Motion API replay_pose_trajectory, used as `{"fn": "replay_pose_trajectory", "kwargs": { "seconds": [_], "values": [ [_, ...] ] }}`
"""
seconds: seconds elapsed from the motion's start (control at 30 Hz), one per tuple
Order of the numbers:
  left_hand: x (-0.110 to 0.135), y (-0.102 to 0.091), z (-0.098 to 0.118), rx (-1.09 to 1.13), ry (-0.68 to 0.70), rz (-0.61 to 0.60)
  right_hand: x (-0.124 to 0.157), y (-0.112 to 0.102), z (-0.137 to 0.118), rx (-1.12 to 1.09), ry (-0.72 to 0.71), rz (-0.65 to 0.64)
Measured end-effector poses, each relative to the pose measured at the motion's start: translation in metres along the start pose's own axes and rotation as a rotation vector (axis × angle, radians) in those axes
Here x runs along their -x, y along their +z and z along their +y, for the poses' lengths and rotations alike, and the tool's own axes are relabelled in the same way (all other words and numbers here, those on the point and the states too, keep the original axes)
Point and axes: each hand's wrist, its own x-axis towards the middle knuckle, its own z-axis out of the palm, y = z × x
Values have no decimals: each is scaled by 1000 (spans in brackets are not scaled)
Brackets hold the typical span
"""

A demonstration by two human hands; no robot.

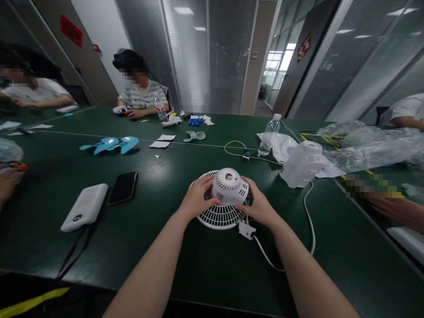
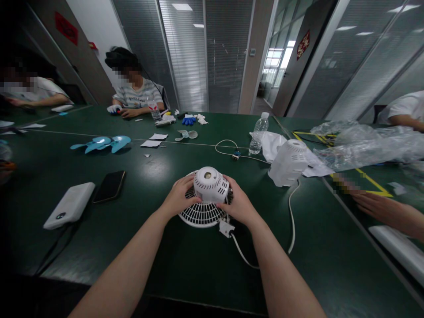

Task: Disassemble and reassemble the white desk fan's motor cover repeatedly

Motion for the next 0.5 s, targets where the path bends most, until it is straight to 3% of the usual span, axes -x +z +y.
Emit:
{"fn": "replay_pose_trajectory", "kwargs": {
  "seconds": [0.17, 0.33, 0.5],
  "values": [
    [3, -3, 3, 40, -20, 72, 1, 4, -2, 75, -20, 68],
    [4, -4, 8, 103, 10, 146, 0, 7, 1, 133, 56, 185],
    [2, -2, 10, 112, 112, 119, 2, -6, 1, 27, -7, 39]
  ]
}}
